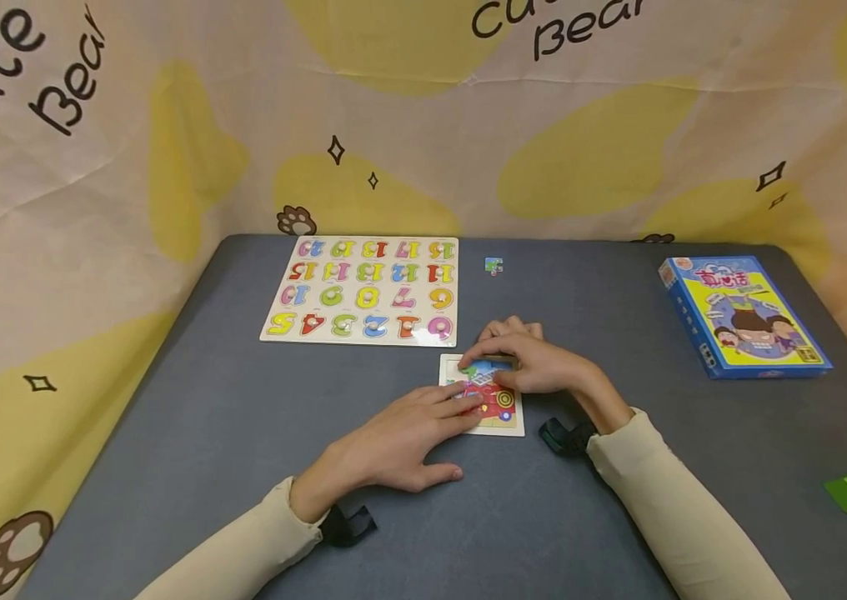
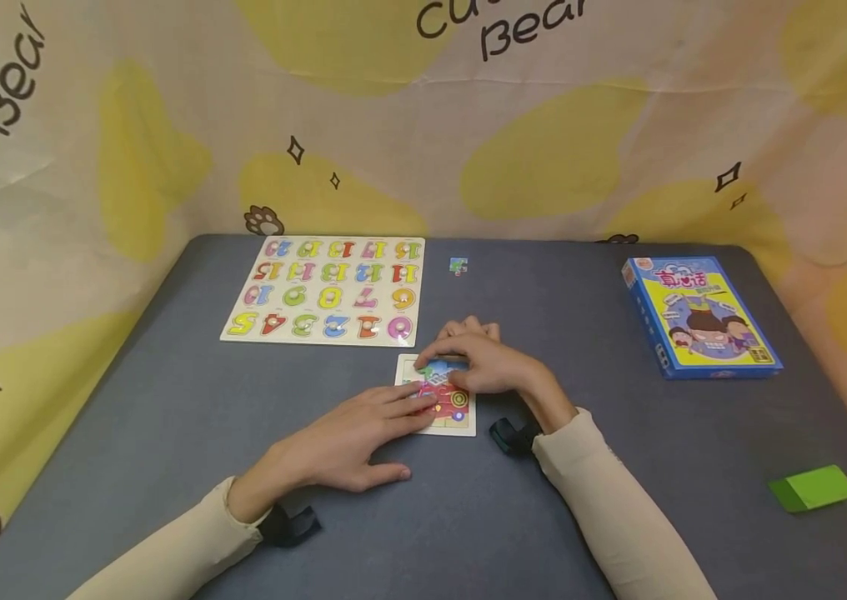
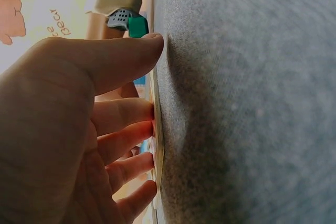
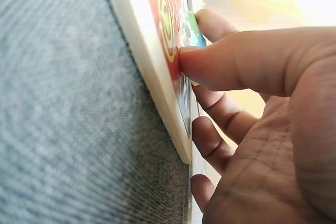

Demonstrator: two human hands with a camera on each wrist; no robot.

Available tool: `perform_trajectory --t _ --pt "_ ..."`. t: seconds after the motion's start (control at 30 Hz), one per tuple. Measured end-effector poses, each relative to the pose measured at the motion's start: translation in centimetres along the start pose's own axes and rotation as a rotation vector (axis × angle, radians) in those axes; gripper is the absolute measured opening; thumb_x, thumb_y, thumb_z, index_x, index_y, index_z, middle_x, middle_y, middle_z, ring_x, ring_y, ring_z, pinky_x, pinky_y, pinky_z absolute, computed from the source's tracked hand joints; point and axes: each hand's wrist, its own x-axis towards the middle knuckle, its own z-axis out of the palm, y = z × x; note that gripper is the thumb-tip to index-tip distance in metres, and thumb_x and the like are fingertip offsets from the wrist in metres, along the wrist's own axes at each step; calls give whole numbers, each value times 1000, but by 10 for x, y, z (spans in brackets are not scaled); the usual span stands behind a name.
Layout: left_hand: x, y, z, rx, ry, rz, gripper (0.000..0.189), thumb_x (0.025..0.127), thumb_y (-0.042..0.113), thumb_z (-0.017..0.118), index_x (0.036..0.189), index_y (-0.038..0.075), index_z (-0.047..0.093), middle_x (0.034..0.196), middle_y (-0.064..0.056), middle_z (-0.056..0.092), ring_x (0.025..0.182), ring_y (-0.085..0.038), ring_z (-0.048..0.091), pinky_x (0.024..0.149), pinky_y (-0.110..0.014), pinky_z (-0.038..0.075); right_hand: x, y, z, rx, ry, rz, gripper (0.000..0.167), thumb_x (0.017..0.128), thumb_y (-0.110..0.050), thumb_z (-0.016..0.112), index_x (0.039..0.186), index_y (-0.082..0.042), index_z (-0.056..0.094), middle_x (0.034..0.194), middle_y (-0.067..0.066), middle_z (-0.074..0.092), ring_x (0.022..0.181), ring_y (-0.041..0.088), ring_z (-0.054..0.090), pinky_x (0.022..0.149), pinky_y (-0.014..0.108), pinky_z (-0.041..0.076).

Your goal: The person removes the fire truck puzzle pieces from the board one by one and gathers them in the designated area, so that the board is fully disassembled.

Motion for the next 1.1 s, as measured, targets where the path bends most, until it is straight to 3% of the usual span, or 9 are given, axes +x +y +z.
perform_trajectory --t 0.57,1.1 --pt "0 1 -2 -11 -4 -6 68 95 48 66 152 15 49 165 2 38 157 -23 27 123 -44 29 -2 0 -3 32 44 -7 40 84 -10 77 122 -22 71 111 -7 67 94 18 43 84 41 22" --pt "0 0 -1 -16 -8 -1 69 95 48 66 152 15 49 165 3 38 157 -23 27 123 -44 29 0 4 -1 -28 52 -2 37 85 -15 79 121 -26 75 104 -9 68 90 18 42 81 39 22"
